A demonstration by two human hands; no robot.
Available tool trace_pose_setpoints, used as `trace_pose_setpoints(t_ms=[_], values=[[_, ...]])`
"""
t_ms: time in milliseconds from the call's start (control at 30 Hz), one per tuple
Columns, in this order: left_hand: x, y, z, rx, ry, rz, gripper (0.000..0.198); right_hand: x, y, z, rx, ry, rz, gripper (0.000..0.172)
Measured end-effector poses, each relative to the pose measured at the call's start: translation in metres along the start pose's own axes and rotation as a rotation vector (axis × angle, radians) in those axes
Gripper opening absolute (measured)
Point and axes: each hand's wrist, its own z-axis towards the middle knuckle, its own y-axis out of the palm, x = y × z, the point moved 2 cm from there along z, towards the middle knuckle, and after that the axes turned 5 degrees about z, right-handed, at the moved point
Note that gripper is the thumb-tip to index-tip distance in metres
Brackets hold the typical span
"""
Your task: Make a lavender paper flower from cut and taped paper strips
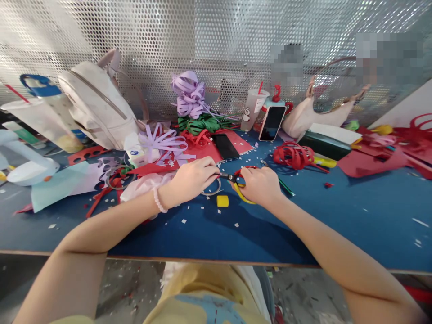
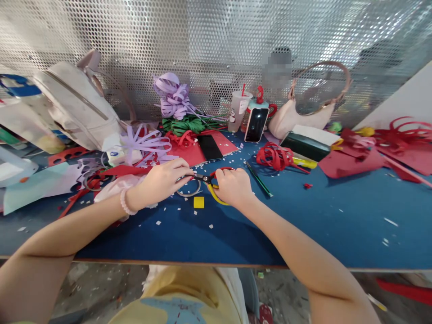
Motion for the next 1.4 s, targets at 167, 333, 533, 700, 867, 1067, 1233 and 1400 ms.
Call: trace_pose_setpoints(t_ms=[167, 333, 533, 700, 867, 1067, 1233, 1400], values=[[0.002, 0.001, -0.001, -0.053, 0.005, 0.042, 0.023, -0.002, 0.002, -0.001, 0.033, -0.026, -0.008, 0.039], [0.004, 0.002, -0.001, -0.110, 0.013, 0.104, 0.024, -0.003, 0.004, -0.002, 0.045, -0.048, 0.001, 0.038], [0.006, 0.006, -0.001, -0.110, 0.058, 0.266, 0.019, -0.004, 0.004, -0.003, 0.007, -0.068, 0.004, 0.036], [0.007, 0.006, 0.000, -0.159, 0.032, 0.232, 0.020, -0.007, 0.004, -0.002, -0.089, -0.039, 0.003, 0.036], [-0.003, 0.000, 0.003, -0.068, -0.078, 0.173, 0.020, -0.006, 0.002, 0.001, -0.191, 0.030, 0.021, 0.037], [-0.020, -0.037, 0.005, 0.109, -0.149, 0.144, 0.021, 0.011, 0.007, 0.007, -0.336, 0.245, 0.027, 0.037], [-0.072, -0.088, -0.009, 0.123, -0.336, 0.039, 0.039, 0.031, 0.016, 0.012, -0.460, 0.364, 0.038, 0.035], [-0.158, -0.078, -0.026, 0.018, -0.548, 0.078, 0.044, 0.039, 0.021, 0.012, -0.512, 0.393, 0.094, 0.034]])
